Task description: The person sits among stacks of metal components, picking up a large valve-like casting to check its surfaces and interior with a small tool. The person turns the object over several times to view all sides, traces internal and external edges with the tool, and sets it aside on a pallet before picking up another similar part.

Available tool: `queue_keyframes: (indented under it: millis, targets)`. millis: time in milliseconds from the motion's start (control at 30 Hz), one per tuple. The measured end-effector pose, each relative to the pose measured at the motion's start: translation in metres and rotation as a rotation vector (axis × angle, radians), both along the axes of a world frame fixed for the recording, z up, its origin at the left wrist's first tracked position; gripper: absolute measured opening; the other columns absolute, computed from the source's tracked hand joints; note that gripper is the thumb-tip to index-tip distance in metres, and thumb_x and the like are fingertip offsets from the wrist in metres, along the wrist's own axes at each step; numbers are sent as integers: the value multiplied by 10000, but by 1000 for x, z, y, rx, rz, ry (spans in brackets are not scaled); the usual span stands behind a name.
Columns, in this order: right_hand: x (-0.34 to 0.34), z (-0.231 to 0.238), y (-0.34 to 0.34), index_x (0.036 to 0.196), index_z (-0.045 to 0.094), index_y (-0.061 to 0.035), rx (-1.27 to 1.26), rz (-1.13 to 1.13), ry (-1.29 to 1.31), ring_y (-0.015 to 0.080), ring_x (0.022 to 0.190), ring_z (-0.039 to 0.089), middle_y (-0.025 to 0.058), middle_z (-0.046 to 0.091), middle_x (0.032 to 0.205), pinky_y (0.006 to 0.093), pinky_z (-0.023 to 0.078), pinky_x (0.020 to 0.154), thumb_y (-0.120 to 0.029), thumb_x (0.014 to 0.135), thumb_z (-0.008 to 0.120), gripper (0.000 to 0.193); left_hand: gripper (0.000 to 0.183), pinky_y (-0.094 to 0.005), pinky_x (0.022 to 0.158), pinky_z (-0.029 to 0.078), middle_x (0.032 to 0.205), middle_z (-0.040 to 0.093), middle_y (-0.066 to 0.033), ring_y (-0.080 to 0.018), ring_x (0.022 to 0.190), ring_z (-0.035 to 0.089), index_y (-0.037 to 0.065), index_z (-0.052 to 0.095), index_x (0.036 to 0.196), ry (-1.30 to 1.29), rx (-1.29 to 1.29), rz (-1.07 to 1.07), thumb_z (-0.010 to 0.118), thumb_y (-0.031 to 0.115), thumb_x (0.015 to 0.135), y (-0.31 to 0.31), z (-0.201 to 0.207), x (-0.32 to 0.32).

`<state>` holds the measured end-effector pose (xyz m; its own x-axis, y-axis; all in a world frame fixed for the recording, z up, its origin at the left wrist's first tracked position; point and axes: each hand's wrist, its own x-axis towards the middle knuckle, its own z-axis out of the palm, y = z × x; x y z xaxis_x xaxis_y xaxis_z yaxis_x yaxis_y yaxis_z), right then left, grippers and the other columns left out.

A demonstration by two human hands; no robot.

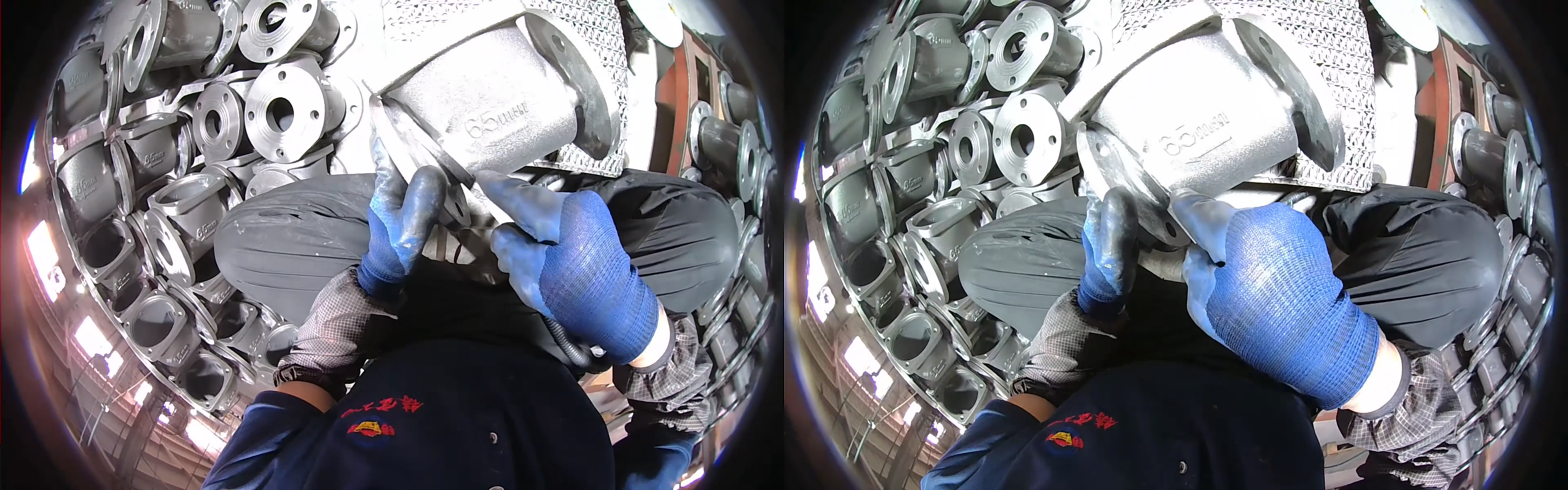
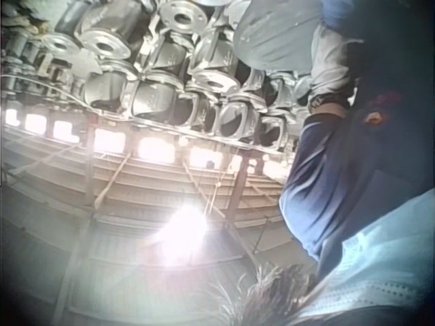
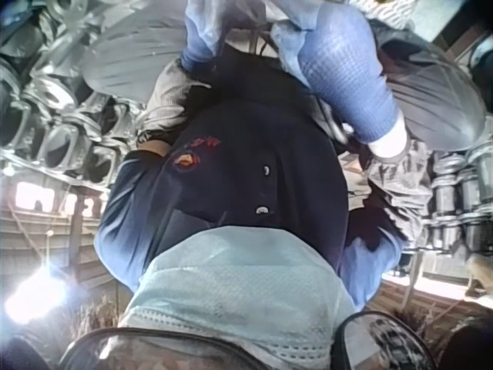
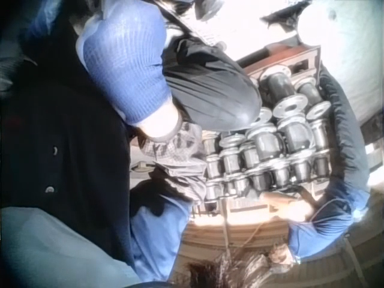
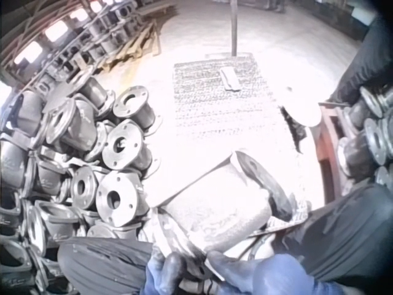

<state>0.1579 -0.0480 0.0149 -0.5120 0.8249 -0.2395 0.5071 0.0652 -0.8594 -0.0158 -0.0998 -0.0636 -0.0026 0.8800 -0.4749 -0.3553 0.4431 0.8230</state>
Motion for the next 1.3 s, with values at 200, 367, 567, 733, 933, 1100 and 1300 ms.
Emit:
queue_keyframes:
  millis: [200,367,567,733,933,1100,1300]
  targets:
    - [0,11,1,1033,563,64,-102,36,-60,307,558,587,192,587,680,352,479,517,-29,730,544,318,326,-235,717,475,924,574,-65,-110,788,553,-35,422,1181,90,64,-22,483,89,886,-4,-2,-3]
    - [-3,18,3,1165,516,73,-395,-20,-42,154,850,597,172,621,1009,255,481,762,20,798,509,370,340,-220,695,471,910,564,-48,-90,758,541,-31,407,1203,247,130,-51,484,64,886,-5,-1,-2]
    - [-5,6,-2,1098,545,66,-249,-23,3,236,710,595,189,600,862,319,485,643,-10,762,533,344,350,-212,683,471,909,561,-42,-80,742,537,-27,396,1221,2,-20,50,478,47,889,-10,-6,-1]
    - [-10,20,1,1064,575,57,-6,95,-156,240,577,585,161,582,702,312,476,545,16,761,547,307,329,-224,682,477,884,558,-44,-89,737,539,-23,406,1203,106,90,-45,471,53,889,-9,-7,-2]
    - [-12,19,2,963,614,10,207,105,-143,274,506,544,113,517,585,342,429,451,3,700,592,264,200,-234,675,479,835,548,-37,-97,724,541,-6,486,1061,-67,-79,89,477,32,865,2,15,4]
    - [-13,25,-3,971,617,9,213,54,-186,261,471,534,117,514,577,329,420,428,20,698,594,274,214,-234,675,481,843,552,-42,-98,726,544,-11,483,1071,-7,-52,-3,479,34,862,0,8,1]
    - [-14,24,-11,1035,609,6,168,59,-238,244,448,529,108,498,562,323,412,416,18,701,598,334,230,-236,674,484,853,557,-48,-100,729,547,-17,479,1083,209,83,-108,482,35,858,-1,4,-1]
